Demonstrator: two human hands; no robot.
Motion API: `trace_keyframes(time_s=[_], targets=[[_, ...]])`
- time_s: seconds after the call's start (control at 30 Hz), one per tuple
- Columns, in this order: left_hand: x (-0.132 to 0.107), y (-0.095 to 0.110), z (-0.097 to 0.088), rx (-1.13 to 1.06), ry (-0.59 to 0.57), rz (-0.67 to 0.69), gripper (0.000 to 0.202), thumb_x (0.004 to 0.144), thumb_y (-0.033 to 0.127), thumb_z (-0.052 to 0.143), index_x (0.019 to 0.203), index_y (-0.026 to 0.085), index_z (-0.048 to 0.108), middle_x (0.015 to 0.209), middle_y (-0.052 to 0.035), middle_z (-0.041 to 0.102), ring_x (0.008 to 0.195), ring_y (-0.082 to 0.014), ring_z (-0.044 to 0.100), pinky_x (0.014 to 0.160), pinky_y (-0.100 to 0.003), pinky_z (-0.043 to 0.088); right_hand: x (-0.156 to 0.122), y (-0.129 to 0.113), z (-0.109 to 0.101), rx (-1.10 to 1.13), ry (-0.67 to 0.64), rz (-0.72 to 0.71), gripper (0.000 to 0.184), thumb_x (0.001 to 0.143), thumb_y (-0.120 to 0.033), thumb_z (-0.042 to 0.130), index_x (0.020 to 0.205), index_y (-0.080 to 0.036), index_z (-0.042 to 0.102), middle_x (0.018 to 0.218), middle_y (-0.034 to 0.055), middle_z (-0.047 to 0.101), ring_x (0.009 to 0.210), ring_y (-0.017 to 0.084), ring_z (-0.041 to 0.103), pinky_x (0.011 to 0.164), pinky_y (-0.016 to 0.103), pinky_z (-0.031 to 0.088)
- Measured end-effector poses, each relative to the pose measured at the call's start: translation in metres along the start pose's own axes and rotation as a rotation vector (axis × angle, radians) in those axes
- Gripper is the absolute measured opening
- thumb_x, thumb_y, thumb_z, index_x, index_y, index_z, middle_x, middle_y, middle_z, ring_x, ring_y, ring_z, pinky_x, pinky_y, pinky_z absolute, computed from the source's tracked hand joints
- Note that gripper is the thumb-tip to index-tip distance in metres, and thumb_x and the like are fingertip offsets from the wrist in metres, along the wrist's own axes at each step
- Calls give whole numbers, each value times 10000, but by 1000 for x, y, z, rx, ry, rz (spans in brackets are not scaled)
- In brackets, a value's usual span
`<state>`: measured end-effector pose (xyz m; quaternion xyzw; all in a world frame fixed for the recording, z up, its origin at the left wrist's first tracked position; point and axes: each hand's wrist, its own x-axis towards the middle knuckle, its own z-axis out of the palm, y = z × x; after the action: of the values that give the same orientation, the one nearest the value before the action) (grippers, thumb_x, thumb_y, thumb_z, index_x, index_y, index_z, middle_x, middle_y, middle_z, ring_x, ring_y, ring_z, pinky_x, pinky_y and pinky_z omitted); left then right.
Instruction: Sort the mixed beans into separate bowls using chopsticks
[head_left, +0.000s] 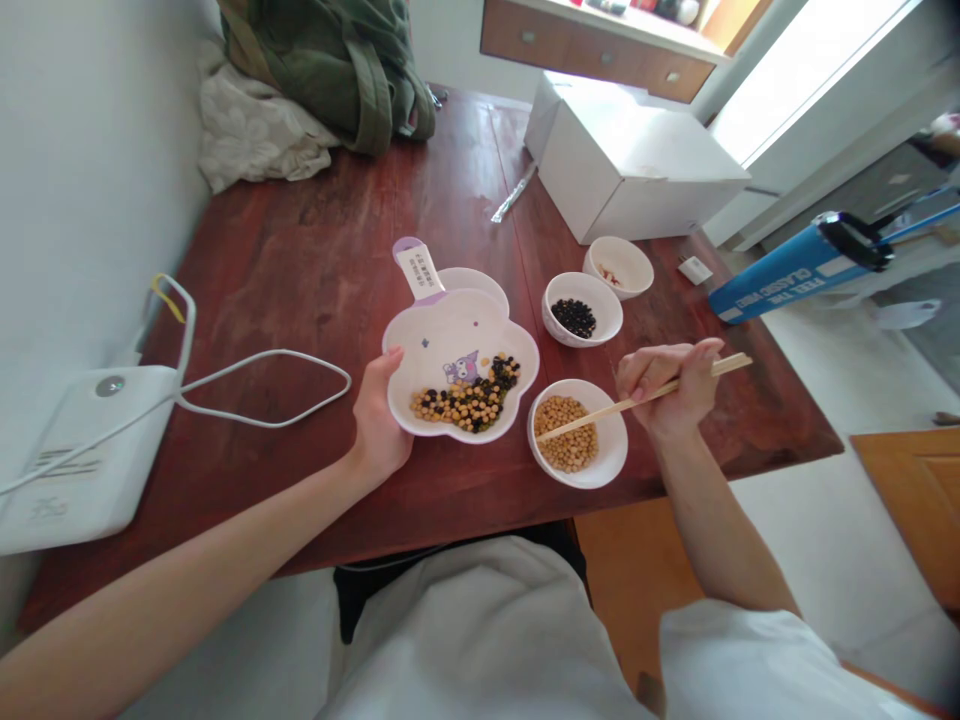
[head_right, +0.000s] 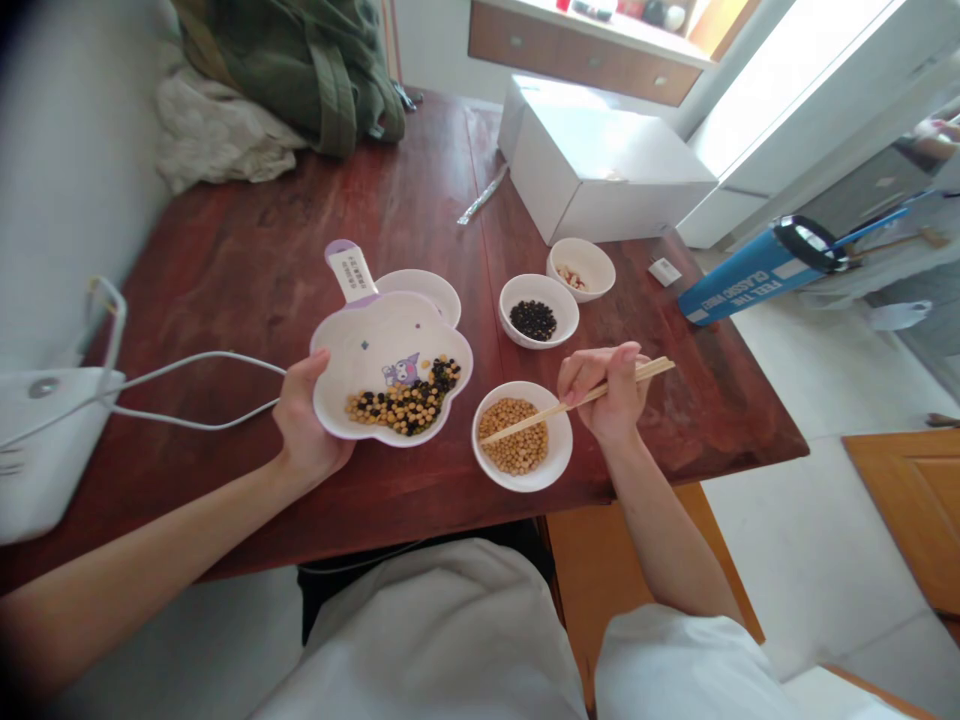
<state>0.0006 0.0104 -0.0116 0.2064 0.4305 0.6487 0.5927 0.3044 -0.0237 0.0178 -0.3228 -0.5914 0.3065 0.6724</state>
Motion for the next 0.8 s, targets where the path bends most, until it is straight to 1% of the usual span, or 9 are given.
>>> trace_keyframes(time_s=[0.1,0.2,0.33,0.43,0.53,0.6,0.7,0.73,0.8], targets=[[-3,5,7,-34,-2,-5,244,788,470,889,858,245,825,940,-65,871,1316,-420,783,1031,-479,722,-5,1,21,29,-69,-26,835,1219,-608,535,509,-203,706,434,53,615,322,157,537,355,278,378],[-3,8,9,-54,-14,0,290,792,486,899,900,226,828,946,-66,873,1299,-409,797,1065,-469,705,-6,5,33,65,-128,-47,798,1216,-607,545,567,-196,759,503,71,685,374,177,609,378,284,438],[-3,7,4,-35,-58,-35,348,777,500,918,934,202,828,972,-65,879,1277,-401,812,1112,-476,677,-6,12,44,89,-231,-85,770,1223,-600,523,642,-182,808,571,88,740,435,200,686,404,299,521],[-5,5,2,-4,-131,-45,347,790,468,948,976,198,834,1039,-89,892,1342,-423,796,1136,-483,666,-3,16,53,86,-304,-116,729,1223,-582,533,702,-174,838,626,97,779,495,204,741,444,295,569],[-6,3,-1,6,-237,-11,408,797,444,984,1095,195,856,1147,-115,902,1367,-441,791,1150,-519,670,-1,18,63,78,-364,-126,684,1199,-608,588,744,-177,863,684,97,818,561,203,790,509,290,621],[-6,2,-2,1,-208,27,445,767,406,1021,1129,202,862,1166,-116,902,1344,-438,803,1135,-509,686,1,19,68,66,-397,-136,665,1192,-620,597,768,-190,876,723,89,843,600,198,820,554,278,652],[-6,2,-2,-15,-84,40,435,742,375,1040,1115,236,866,1122,-84,898,1363,-449,789,1101,-497,718,2,20,72,44,-436,-181,643,1158,-658,632,786,-197,883,760,81,865,625,190,844,584,250,676],[-7,2,-2,-15,-65,36,429,739,373,1036,1112,247,865,1107,-74,895,1382,-459,777,1093,-506,726,2,20,73,37,-451,-197,629,1145,-661,650,794,-195,886,763,80,867,632,190,850,593,243,683],[-8,3,-2,-8,-75,17,420,739,369,1024,1111,257,865,1090,-68,887,1412,-477,753,1093,-529,727,1,20,71,52,-447,-201,592,1124,-649,699,802,-192,894,750,76,863,630,191,850,599,236,686]])
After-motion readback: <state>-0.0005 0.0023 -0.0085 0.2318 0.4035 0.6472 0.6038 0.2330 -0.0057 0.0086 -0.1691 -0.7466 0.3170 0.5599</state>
